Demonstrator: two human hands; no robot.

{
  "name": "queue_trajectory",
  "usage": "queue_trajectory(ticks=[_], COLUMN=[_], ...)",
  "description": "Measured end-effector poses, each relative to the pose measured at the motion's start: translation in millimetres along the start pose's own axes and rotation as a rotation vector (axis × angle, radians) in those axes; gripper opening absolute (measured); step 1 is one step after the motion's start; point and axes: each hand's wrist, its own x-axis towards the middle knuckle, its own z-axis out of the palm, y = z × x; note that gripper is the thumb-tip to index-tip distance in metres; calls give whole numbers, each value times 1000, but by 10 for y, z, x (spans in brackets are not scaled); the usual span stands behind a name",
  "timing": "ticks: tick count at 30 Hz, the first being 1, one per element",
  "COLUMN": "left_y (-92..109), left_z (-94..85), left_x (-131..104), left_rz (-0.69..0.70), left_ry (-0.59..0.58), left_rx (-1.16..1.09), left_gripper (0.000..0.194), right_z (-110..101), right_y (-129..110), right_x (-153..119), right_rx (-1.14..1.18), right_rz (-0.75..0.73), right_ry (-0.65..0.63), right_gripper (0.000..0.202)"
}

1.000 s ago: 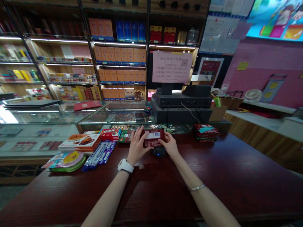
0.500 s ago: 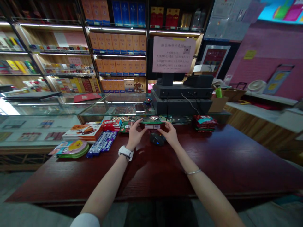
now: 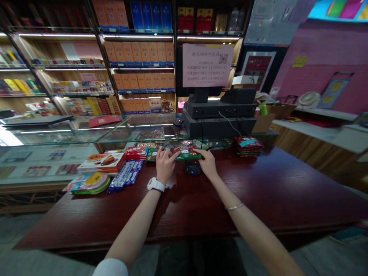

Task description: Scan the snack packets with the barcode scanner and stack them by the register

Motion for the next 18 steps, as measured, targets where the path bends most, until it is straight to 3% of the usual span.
queue_trajectory(ticks=[5, 12, 18], left_y=[74, 120, 157], left_z=[25, 70, 136], left_x=[-22, -74, -76], left_rz=[-40, -177, -148], left_ry=[-41, -66, -82], left_rx=[77, 101, -5], left_gripper=[53, 62, 59], right_z=[74, 201, 220], right_y=[-13, -27, 9], right_x=[-31, -103, -118], right_rx=[73, 8, 5], right_rz=[-47, -33, -39], right_ry=[-35, 15, 5], right_gripper=[34, 41, 31])
